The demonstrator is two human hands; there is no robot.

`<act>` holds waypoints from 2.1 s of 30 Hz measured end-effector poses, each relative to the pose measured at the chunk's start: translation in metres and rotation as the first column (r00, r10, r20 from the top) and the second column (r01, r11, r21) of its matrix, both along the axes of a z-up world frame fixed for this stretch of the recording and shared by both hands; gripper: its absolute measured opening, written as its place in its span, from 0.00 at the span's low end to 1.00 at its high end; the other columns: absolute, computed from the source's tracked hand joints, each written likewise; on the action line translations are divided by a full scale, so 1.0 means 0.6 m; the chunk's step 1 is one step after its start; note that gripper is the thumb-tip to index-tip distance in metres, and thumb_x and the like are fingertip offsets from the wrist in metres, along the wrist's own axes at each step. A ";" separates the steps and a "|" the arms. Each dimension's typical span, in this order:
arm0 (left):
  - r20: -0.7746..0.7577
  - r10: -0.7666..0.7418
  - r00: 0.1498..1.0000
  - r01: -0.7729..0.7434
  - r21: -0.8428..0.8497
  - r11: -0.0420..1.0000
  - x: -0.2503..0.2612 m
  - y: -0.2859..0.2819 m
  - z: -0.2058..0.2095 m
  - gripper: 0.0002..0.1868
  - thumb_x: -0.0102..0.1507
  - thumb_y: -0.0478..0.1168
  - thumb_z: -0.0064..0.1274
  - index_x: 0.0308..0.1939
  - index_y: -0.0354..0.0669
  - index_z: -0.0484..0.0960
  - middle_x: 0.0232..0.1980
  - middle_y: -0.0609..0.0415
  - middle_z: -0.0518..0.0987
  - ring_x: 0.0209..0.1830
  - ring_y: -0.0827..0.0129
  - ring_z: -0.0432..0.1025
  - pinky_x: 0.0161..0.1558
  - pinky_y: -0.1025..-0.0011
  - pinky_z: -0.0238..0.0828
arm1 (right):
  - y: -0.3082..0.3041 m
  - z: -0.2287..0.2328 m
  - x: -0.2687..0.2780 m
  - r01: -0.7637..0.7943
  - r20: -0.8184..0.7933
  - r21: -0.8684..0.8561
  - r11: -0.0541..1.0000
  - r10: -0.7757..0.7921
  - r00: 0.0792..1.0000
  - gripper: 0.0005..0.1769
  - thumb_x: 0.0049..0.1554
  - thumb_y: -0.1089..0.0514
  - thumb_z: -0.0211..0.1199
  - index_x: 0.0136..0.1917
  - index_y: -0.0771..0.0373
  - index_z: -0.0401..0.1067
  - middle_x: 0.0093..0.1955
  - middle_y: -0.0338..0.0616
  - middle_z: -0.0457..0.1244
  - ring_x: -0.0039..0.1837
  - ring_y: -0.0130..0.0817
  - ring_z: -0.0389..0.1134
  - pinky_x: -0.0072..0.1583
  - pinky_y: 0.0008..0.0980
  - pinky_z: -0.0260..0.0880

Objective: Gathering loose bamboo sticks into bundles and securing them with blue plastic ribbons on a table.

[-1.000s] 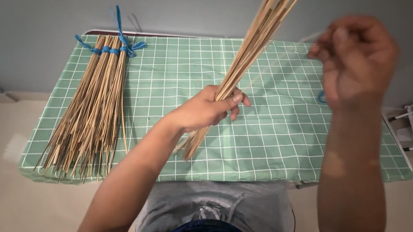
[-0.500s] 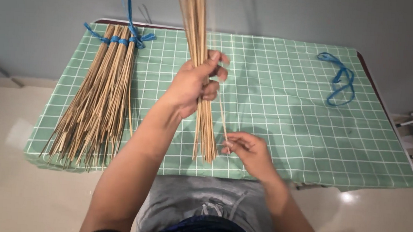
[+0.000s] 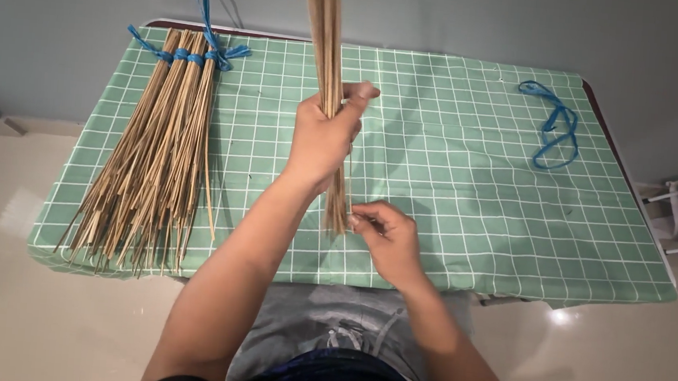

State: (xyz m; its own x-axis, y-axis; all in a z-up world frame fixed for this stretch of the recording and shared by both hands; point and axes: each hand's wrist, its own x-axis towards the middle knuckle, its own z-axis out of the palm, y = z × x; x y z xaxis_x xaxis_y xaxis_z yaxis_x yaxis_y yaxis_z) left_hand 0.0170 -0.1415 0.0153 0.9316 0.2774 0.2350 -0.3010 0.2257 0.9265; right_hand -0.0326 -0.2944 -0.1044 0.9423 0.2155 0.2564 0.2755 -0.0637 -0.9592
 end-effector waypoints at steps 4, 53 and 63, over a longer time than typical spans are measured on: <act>0.024 0.028 0.999 -0.028 0.009 1.000 0.005 -0.003 -0.006 0.15 0.71 0.48 0.51 0.39 0.43 0.87 0.15 0.61 0.64 0.14 0.83 0.49 0.17 0.83 0.50 | -0.003 -0.004 0.010 0.071 0.017 -0.074 0.995 -0.070 0.997 0.10 0.52 0.69 0.72 0.49 0.64 0.82 0.38 0.44 0.73 0.43 0.26 0.73 0.46 0.27 0.74; -0.066 -0.259 0.964 0.264 0.078 0.961 0.009 -0.028 -0.034 0.12 0.58 0.39 0.66 0.32 0.29 0.83 0.18 0.48 0.74 0.19 0.70 0.71 0.26 0.73 0.70 | 0.074 -0.169 0.160 -0.006 -0.024 -0.096 0.995 0.004 1.000 0.12 0.55 0.67 0.62 0.30 0.59 0.73 0.24 0.42 0.63 0.28 0.26 0.58 0.34 0.29 0.58; -0.032 -0.247 0.968 0.249 0.113 0.962 0.008 -0.021 -0.024 0.15 0.58 0.40 0.67 0.37 0.28 0.84 0.17 0.50 0.71 0.18 0.72 0.69 0.26 0.75 0.67 | 0.094 -0.117 0.145 -0.042 -0.166 -0.041 0.998 0.034 0.986 0.09 0.52 0.69 0.56 0.32 0.61 0.71 0.24 0.40 0.59 0.26 0.27 0.55 0.33 0.30 0.57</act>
